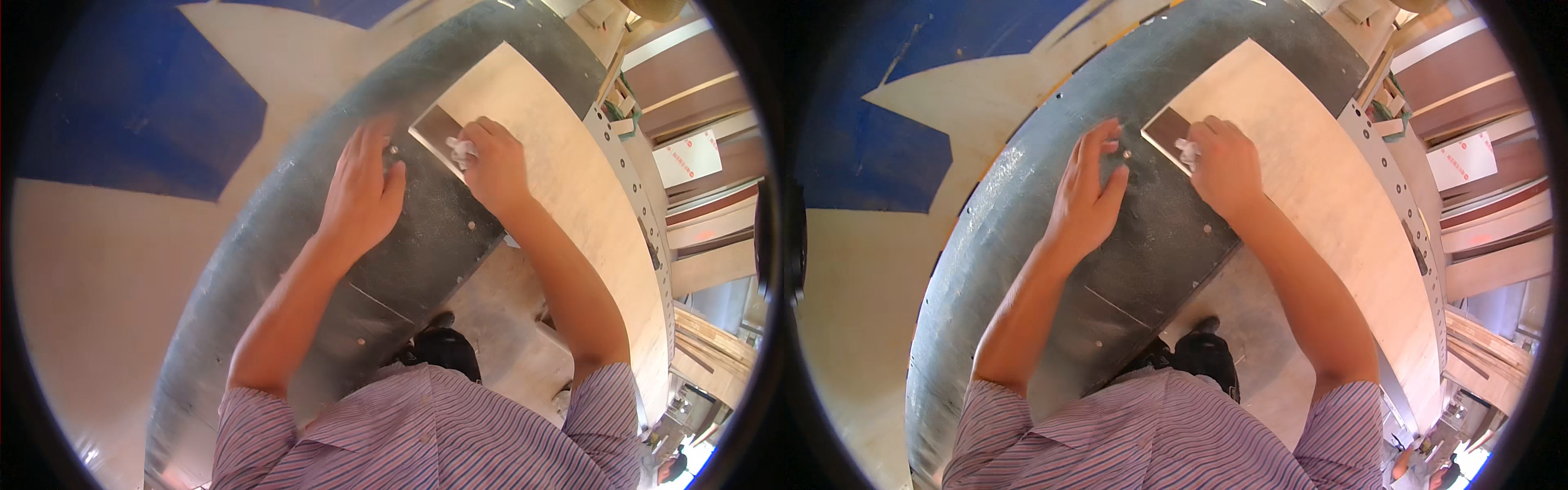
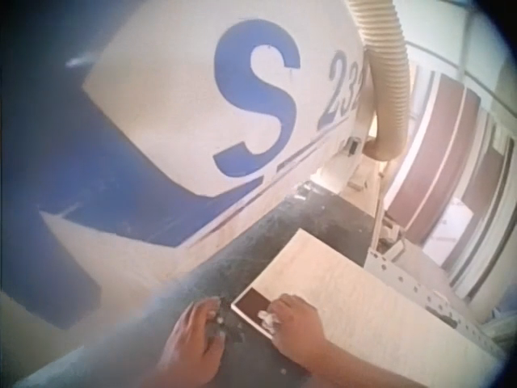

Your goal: The person picks up edge banding strips from a table, carries them across the workshop, and applies them along the edges of wooden boards, pressing and wiping them down with a cloth.

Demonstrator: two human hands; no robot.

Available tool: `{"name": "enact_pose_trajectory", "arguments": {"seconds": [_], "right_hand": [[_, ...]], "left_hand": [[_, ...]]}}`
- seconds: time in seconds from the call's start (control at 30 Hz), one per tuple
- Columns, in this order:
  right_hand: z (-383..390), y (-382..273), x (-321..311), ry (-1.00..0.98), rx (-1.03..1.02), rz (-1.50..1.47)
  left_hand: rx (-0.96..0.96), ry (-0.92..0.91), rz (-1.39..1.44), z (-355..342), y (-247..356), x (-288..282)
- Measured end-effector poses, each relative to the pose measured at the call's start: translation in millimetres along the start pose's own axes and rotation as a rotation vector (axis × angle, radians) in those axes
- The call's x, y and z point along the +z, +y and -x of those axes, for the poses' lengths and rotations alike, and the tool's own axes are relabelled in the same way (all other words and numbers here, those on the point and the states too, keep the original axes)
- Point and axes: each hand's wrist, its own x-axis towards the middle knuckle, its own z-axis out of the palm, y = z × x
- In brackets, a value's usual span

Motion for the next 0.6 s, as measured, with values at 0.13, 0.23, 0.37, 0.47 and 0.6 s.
{"name": "enact_pose_trajectory", "arguments": {"seconds": [0.13, 0.23, 0.37, 0.47, 0.6], "right_hand": [[-35.5, -13.4, 32.8, 0.026, -0.058, 0.076], [-54.4, -24.9, 45.5, 0.049, -0.102, 0.119], [-50.3, -36.9, -9.2, 0.291, -0.087, -0.239], [-12.6, 3.3, -55.3, 0.118, 0.234, -0.415], [3.2, -0.3, -18.0, -0.125, -0.026, -0.037]], "left_hand": [[-0.033, 0.004, 0.010, 6.0, -6.9, -10.2], [-0.085, 0.038, 0.005, 4.4, -6.0, -12.1], [-0.080, 0.178, 0.146, 11.1, -8.8, -24.5], [-0.039, 0.149, 0.052, 18.4, -15.7, -27.6], [-0.102, 0.080, 0.094, 24.2, -2.5, -22.5]]}}
